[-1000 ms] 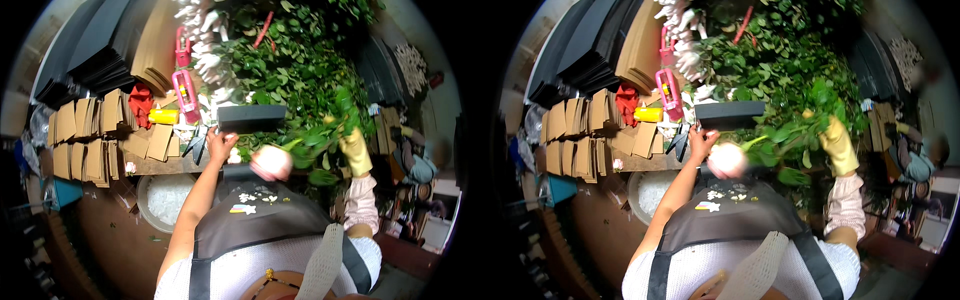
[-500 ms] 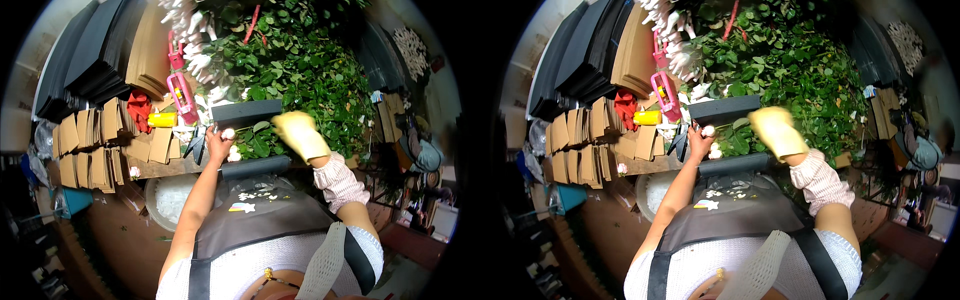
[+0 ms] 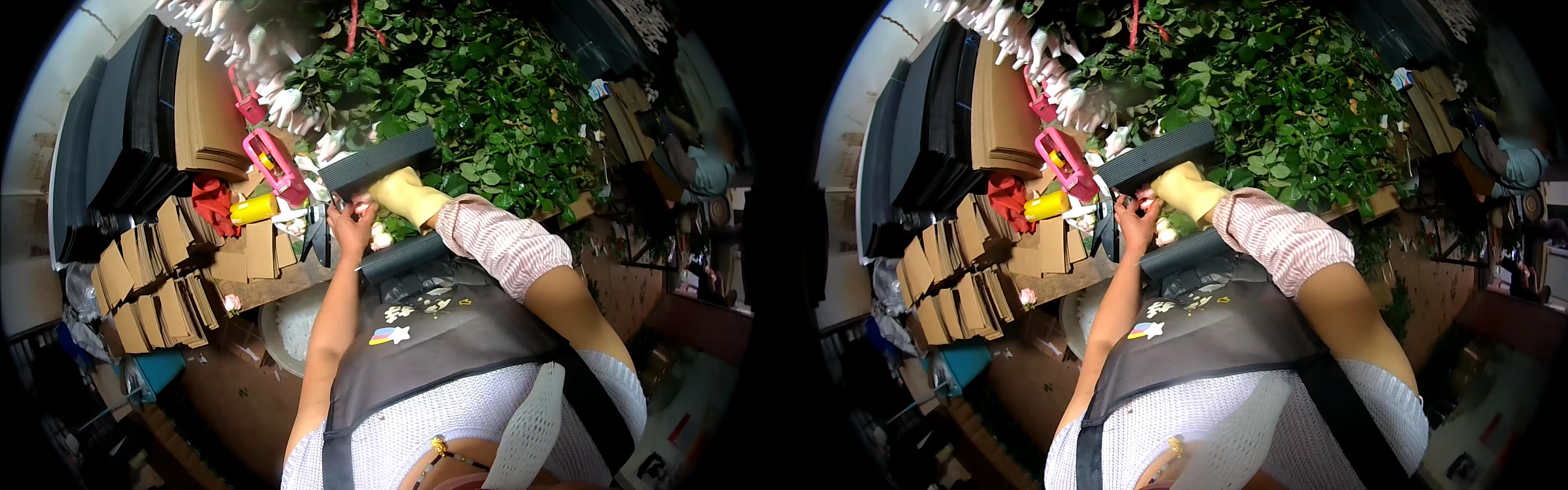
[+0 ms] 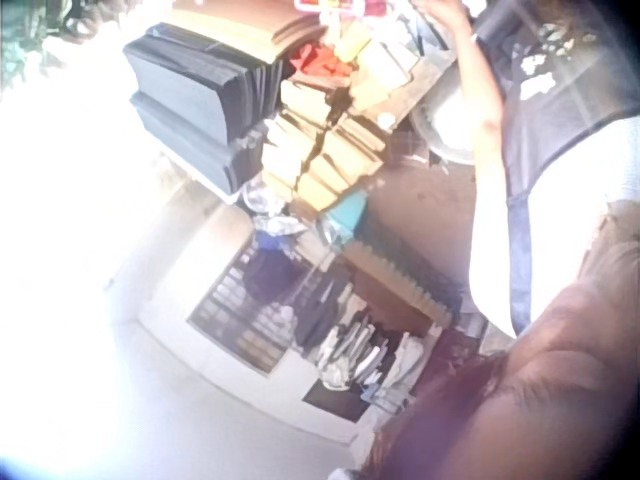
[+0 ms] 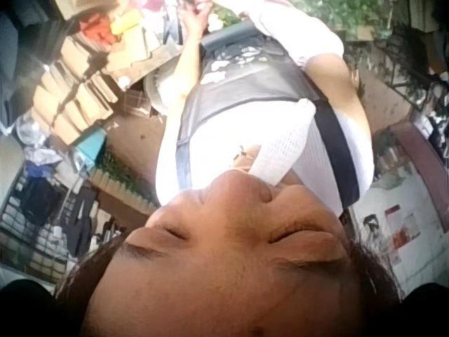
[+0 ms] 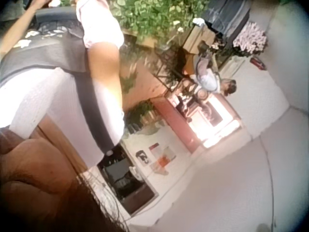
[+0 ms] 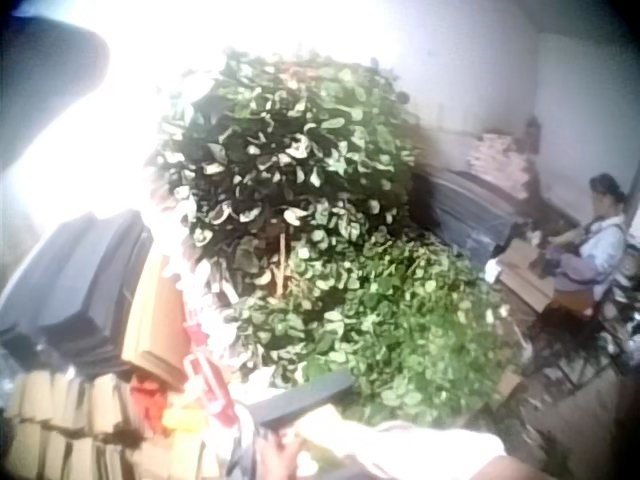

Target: The person arranges white flowers into a black rectangular tray, using both hands to position the stems. They then place a black sheet over the flowers and press down to secure them. The person repeats this process with additional flowers and trays.

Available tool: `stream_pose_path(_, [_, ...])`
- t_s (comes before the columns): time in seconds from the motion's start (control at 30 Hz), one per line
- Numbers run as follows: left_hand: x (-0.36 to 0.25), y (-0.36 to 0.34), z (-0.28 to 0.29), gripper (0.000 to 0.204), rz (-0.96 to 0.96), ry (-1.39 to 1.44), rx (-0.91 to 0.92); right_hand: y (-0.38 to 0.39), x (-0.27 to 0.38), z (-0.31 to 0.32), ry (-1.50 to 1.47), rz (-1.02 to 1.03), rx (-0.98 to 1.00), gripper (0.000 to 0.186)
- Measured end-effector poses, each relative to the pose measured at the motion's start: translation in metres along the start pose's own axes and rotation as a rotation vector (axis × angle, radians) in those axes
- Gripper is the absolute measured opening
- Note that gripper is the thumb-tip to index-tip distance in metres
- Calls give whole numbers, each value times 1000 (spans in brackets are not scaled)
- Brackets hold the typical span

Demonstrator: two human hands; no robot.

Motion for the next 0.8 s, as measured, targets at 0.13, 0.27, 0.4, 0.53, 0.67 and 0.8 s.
stream_pose_path(0.13, [1,1,-1,45,-29,38,2,-13,-1,-10,-45,-25,-14,27])
stream_pose_path(0.27, [1,6,0,39,-69,65,-42,-18,-9,-15,-373,-190,39,32])
stream_pose_path(0.4, [1,11,3,38,-61,69,-50,-18,-1,-13,-380,-150,-24,36])
stream_pose_path(0.53, [-4,10,-2,35,-74,63,-44,-38,2,-81,-41,-68,-64,35])
stream_pose_path(0.67, [10,7,-6,33,-25,6,-23,-43,11,-91,84,46,127,38])
stream_pose_path(0.8, [2,11,-1,31,33,30,3,20,47,30,219,89,407,38])
Point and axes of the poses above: each hand's wrist, its own y-axis away from the middle knuckle, its own z-axis out of the back of the hand, x = y × z, the point moved 10 cm from there along -y, towards the middle knuckle, and after that the axes turned 11 degrees about x, right-handed, at the moved point
